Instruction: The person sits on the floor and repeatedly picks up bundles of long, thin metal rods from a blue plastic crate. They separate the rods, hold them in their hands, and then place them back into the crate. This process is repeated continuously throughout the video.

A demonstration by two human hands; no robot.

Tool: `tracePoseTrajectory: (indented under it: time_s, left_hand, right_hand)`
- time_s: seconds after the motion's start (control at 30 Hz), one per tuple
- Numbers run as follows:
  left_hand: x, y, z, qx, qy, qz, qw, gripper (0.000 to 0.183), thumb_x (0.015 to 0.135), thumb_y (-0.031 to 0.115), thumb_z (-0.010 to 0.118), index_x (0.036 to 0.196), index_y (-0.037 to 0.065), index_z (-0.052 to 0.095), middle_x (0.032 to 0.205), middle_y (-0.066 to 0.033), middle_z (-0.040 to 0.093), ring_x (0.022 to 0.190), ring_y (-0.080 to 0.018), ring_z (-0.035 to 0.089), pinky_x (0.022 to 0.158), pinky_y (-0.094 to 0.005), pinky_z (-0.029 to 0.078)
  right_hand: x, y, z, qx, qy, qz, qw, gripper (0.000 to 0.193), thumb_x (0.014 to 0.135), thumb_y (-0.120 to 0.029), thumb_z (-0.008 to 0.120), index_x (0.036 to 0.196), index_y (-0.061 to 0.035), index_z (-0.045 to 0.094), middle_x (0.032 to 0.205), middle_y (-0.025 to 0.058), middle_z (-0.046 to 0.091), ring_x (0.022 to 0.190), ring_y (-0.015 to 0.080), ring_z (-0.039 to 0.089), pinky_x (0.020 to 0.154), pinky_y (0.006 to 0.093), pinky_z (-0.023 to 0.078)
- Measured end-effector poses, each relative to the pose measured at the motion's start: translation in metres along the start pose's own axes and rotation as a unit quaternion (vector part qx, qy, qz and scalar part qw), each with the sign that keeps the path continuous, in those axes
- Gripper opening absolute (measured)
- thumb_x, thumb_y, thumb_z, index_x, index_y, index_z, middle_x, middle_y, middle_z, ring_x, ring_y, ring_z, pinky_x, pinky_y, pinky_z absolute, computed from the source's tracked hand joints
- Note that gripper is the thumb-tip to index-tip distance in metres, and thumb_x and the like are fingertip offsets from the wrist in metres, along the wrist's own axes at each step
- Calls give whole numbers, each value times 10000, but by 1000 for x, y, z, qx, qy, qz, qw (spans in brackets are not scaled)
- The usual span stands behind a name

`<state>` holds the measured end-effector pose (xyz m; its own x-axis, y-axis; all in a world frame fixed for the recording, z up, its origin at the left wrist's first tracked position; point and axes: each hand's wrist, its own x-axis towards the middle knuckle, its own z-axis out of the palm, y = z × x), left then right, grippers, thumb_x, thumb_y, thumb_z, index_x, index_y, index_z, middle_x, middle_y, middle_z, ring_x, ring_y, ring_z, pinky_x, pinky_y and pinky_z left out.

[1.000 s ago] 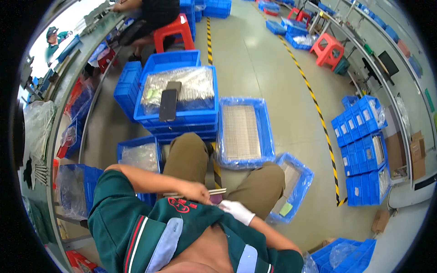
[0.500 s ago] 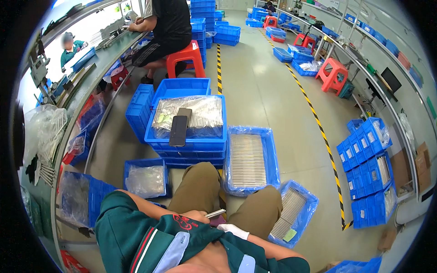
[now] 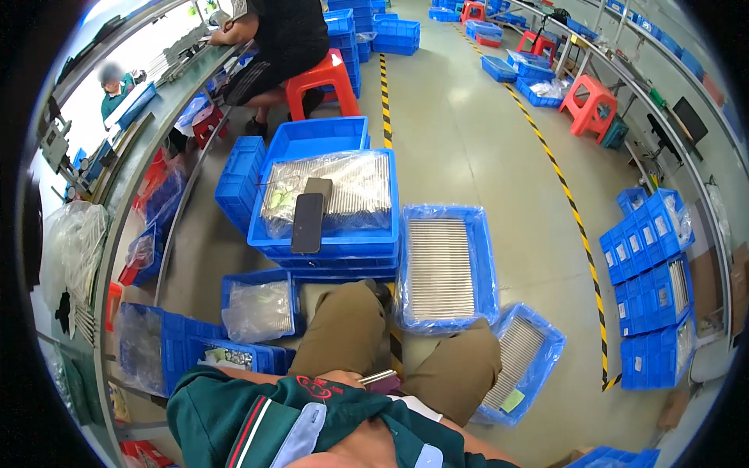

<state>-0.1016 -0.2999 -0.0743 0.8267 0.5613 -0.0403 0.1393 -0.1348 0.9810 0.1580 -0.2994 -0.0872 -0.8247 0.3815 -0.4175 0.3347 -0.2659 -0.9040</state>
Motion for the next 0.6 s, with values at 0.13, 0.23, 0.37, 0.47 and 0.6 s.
tracePoseTrajectory:
  time_s: [0.13, 0.23, 0.37, 0.47, 0.6]
  left_hand:
    - [-7, 4, 9, 21, 41, -103, 994, 247, 816, 257, 574, 705, 45, 514, 725, -131, 475, 713, -284, 513, 653, -409, 399]
    - [-3, 5, 6, 52, 42, -142, 988, 253, 826, 271, 569, 720, 46, 523, 740, -132, 473, 724, -279, 517, 657, -403, 402]
    - [-8, 33, 0, 58, 44, -106, 992, 208, 829, 266, 547, 772, 66, 550, 799, -149, 515, 783, -306, 546, 692, -401, 430]
    - [-10, 41, -6, 90, 5, -107, 990, 201, 830, 277, 531, 820, 79, 560, 832, -166, 544, 834, -335, 565, 716, -419, 446]
    - [-2, 53, -16, 124, -97, -88, 984, 208, 823, 283, 532, 908, 94, 545, 841, -187, 552, 846, -370, 577, 726, -457, 446]
  right_hand:
    - [-4, -11, 2, -35, -4, -5, 999, 254, 856, -164, 513, 1064, -27, 560, 911, 137, 606, 812, 265, 603, 736, 340, 469]
    - [-12, -13, 3, -83, 18, -19, 996, 265, 853, -172, 514, 1072, -28, 557, 912, 153, 605, 804, 291, 608, 728, 348, 474]
    - [-14, -24, 4, -229, 7, -84, 970, 281, 849, -182, 514, 1083, -29, 551, 913, 174, 604, 794, 326, 616, 718, 360, 481]
    - [-15, -10, 4, -61, 9, 24, 998, 307, 853, -219, 523, 1099, -39, 556, 951, 153, 626, 853, 295, 622, 756, 352, 475]
    - [-8, -9, 11, 7, 21, 109, 994, 277, 890, -236, 488, 1088, -72, 592, 952, 97, 634, 891, 217, 604, 794, 318, 456]
